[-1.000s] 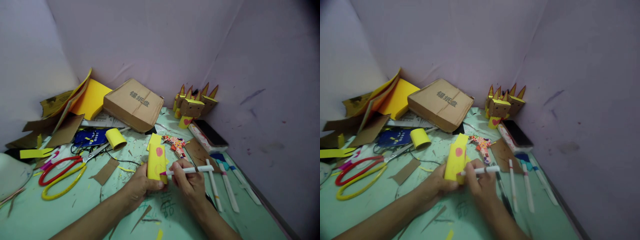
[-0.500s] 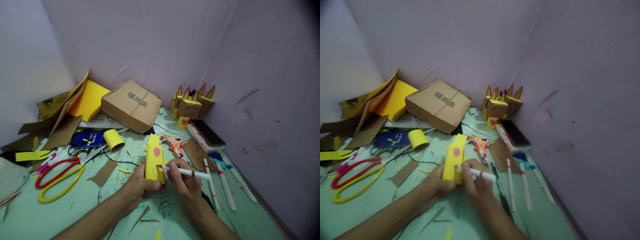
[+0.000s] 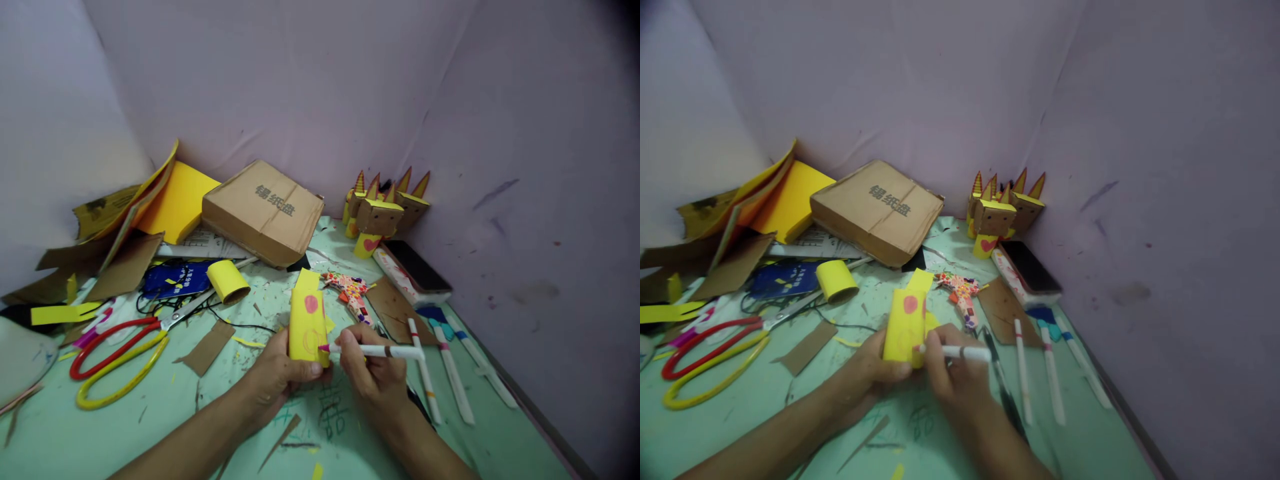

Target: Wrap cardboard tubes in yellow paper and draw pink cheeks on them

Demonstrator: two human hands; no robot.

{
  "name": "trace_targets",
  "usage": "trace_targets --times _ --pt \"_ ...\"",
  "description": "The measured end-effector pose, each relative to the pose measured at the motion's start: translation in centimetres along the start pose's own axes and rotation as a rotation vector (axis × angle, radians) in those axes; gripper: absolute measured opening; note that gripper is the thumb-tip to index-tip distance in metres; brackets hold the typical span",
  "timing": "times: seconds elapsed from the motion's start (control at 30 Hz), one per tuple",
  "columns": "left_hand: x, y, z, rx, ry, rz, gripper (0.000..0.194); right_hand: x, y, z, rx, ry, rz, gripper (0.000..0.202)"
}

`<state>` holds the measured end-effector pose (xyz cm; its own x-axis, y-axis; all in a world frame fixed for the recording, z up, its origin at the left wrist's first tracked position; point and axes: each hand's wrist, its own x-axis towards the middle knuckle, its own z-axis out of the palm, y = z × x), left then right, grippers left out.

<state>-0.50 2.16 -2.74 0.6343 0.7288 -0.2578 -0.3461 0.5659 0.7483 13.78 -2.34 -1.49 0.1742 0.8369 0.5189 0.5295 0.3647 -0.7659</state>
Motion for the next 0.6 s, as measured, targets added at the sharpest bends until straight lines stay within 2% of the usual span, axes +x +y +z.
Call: trace_targets --times 0.17,0.27,0.6 --pt "-0.07 0.14 0.16 0.02 0.003 0.001 0.056 0.23 -0.7 0.07 0.102 0.079 0.09 0.03" --pt "-0.14 0.29 0.29 0.041 0.019 -0.003 0.057 0.33 -0.64 -0.06 0.108 0.128 0.089 0.028" --pt "0.0 0.07 0.23 0.034 -0.008 -0.014 0.058 -0.16 -0.08 -0.09 0.068 -0.048 0.029 0.021"
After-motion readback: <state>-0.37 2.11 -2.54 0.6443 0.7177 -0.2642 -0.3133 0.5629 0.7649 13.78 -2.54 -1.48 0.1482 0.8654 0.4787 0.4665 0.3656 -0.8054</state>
